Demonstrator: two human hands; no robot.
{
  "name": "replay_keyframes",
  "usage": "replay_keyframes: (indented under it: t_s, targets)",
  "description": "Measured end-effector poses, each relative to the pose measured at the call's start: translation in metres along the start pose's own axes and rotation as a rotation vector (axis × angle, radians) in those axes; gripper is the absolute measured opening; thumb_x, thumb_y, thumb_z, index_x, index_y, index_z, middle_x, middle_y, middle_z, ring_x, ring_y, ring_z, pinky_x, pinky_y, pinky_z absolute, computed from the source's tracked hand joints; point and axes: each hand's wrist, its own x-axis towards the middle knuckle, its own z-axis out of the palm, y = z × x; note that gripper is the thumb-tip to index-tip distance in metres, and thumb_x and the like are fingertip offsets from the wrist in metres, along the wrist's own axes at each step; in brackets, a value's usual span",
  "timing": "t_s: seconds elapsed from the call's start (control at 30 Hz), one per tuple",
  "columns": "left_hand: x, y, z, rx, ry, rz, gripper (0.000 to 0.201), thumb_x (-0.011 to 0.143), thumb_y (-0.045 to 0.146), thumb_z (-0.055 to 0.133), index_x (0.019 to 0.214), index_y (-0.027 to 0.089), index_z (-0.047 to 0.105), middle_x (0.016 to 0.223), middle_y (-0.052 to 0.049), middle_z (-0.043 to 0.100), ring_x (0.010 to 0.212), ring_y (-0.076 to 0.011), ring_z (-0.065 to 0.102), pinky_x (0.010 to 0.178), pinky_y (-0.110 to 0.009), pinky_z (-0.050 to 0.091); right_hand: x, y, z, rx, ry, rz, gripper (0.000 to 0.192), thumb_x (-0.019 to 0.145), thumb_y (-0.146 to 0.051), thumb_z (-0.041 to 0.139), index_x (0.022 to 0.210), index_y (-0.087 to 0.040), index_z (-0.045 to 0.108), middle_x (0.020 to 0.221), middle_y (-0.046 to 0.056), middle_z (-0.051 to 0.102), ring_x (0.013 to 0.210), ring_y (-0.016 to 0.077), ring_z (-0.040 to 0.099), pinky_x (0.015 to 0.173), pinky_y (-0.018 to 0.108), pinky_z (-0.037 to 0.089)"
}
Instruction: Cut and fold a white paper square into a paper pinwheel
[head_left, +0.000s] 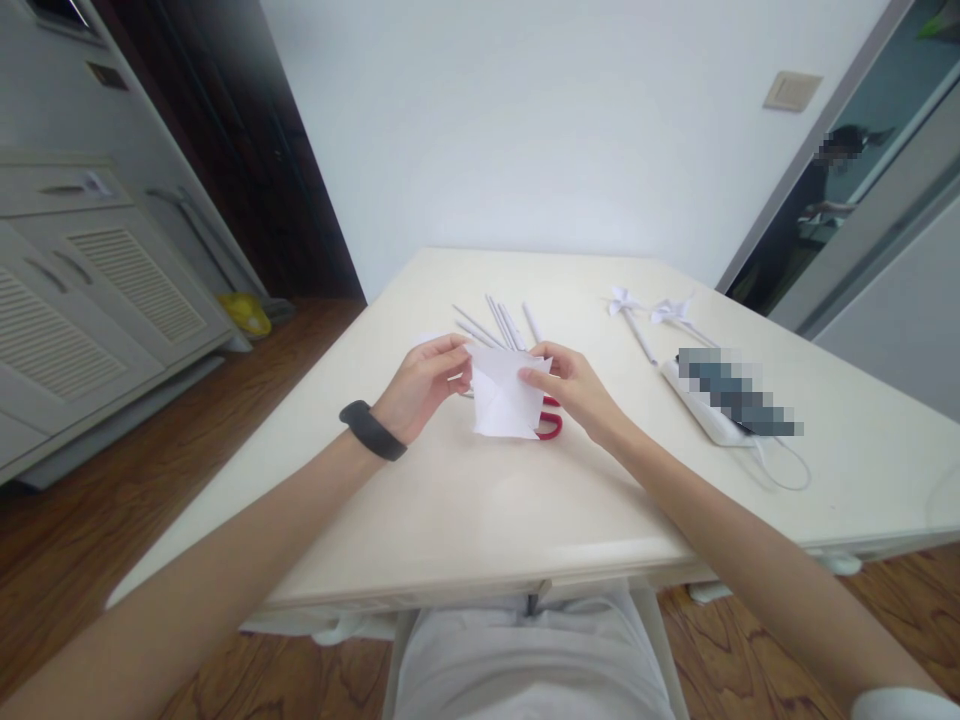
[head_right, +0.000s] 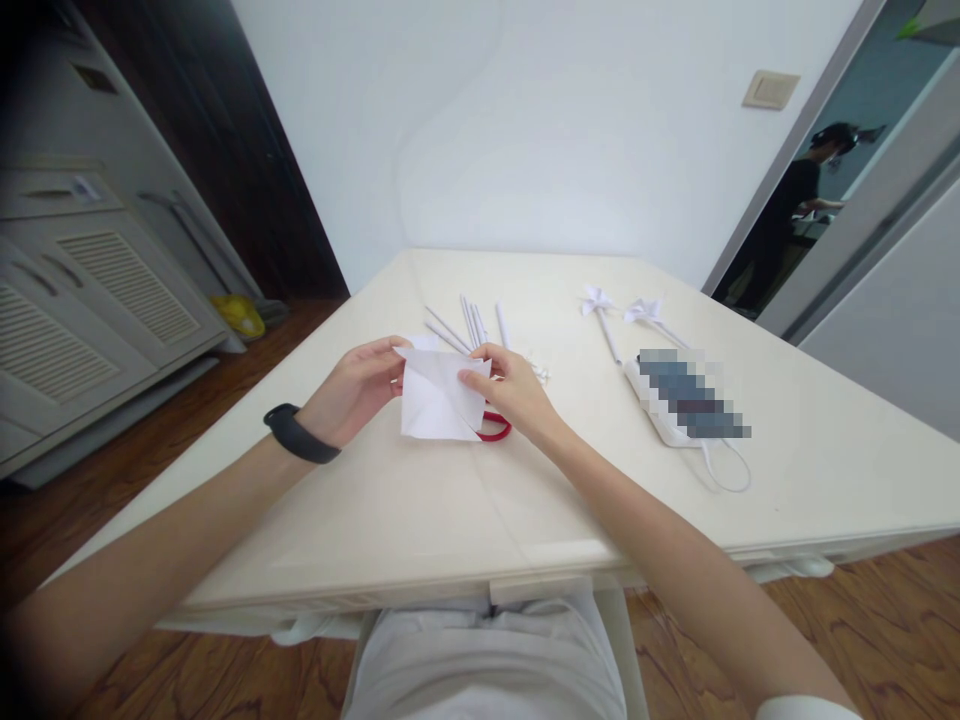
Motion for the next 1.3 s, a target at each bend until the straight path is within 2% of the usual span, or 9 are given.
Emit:
replay_keyframes:
  t_s: [0.13, 0.3, 0.6, 0.77, 1.0, 1.3]
  targets:
    - [-0.0009, 0.0005, 0.0036, -0.016, 0.016, -0.024, 0.009, 0.08, 0.026, 0.055, 0.078, 0.018, 0.06, 0.08, -0.001, 0.056, 0.07, -0.0121, 0.053, 0.06, -0.023, 0.041, 0.0001, 0.0012, 0.0005, -0.043, 0.007, -0.007, 0.013, 0.075, -0.032, 0.057, 0.081, -0.02, 0.054, 0.074, 0.0, 0.057, 0.068, 0.0153, 0.054, 0.061, 0.027, 0.042]
    - [-0.0008, 0.0011, 0.0062, -0.022, 0.069, -0.069, 0.018, 0.08, 0.036, 0.054, 0.082, 0.019, 0.06, 0.082, -0.002, 0.061, 0.075, -0.0155, 0.057, 0.067, -0.026, 0.044, 0.0012, 0.006, 0.0005, -0.051, 0.037, 0.006, 0.015, 0.075, -0.034, 0.056, 0.082, -0.021, 0.054, 0.072, -0.001, 0.057, 0.067, 0.0153, 0.053, 0.059, 0.026, 0.042]
    - [0.0006, -0.0029, 0.0027, 0.125, 0.129, 0.014, 0.016, 0.074, 0.033, 0.061, 0.078, 0.017, 0.062, 0.08, -0.003, 0.06, 0.075, -0.0151, 0.055, 0.06, -0.024, 0.041, 0.0012, 0.0066, 0.0005, 0.044, 0.058, 0.071, 0.012, 0.074, -0.03, 0.056, 0.077, -0.02, 0.051, 0.07, -0.001, 0.054, 0.063, 0.0134, 0.05, 0.053, 0.024, 0.038]
    - [0.0002, -0.0038, 0.0012, 0.15, 0.119, 0.018, 0.016, 0.075, 0.031, 0.061, 0.082, 0.017, 0.063, 0.084, -0.003, 0.06, 0.078, -0.0149, 0.055, 0.062, -0.024, 0.041, 0.0011, 0.0058, 0.0018, 0.054, 0.066, 0.084, 0.012, 0.073, -0.029, 0.056, 0.077, -0.019, 0.052, 0.07, -0.001, 0.054, 0.061, 0.0131, 0.05, 0.051, 0.023, 0.037]
    - [0.0003, -0.0039, 0.0013, 0.185, 0.162, 0.009, 0.015, 0.073, 0.032, 0.062, 0.076, 0.017, 0.064, 0.08, -0.002, 0.061, 0.074, -0.0143, 0.054, 0.06, -0.024, 0.041, 0.0021, 0.0057, 0.0012, 0.05, 0.093, 0.103, 0.01, 0.071, -0.028, 0.056, 0.076, -0.019, 0.053, 0.066, -0.002, 0.053, 0.058, 0.0122, 0.047, 0.048, 0.022, 0.032]
    - [0.0004, -0.0023, 0.0015, 0.241, 0.145, 0.017, 0.018, 0.074, 0.034, 0.063, 0.079, 0.017, 0.065, 0.083, -0.003, 0.062, 0.077, -0.0142, 0.055, 0.059, -0.022, 0.04, 0.0026, 0.0083, 0.0004, 0.017, 0.118, 0.104, 0.011, 0.072, -0.028, 0.054, 0.078, -0.019, 0.053, 0.067, -0.001, 0.054, 0.06, 0.0131, 0.048, 0.049, 0.022, 0.033]
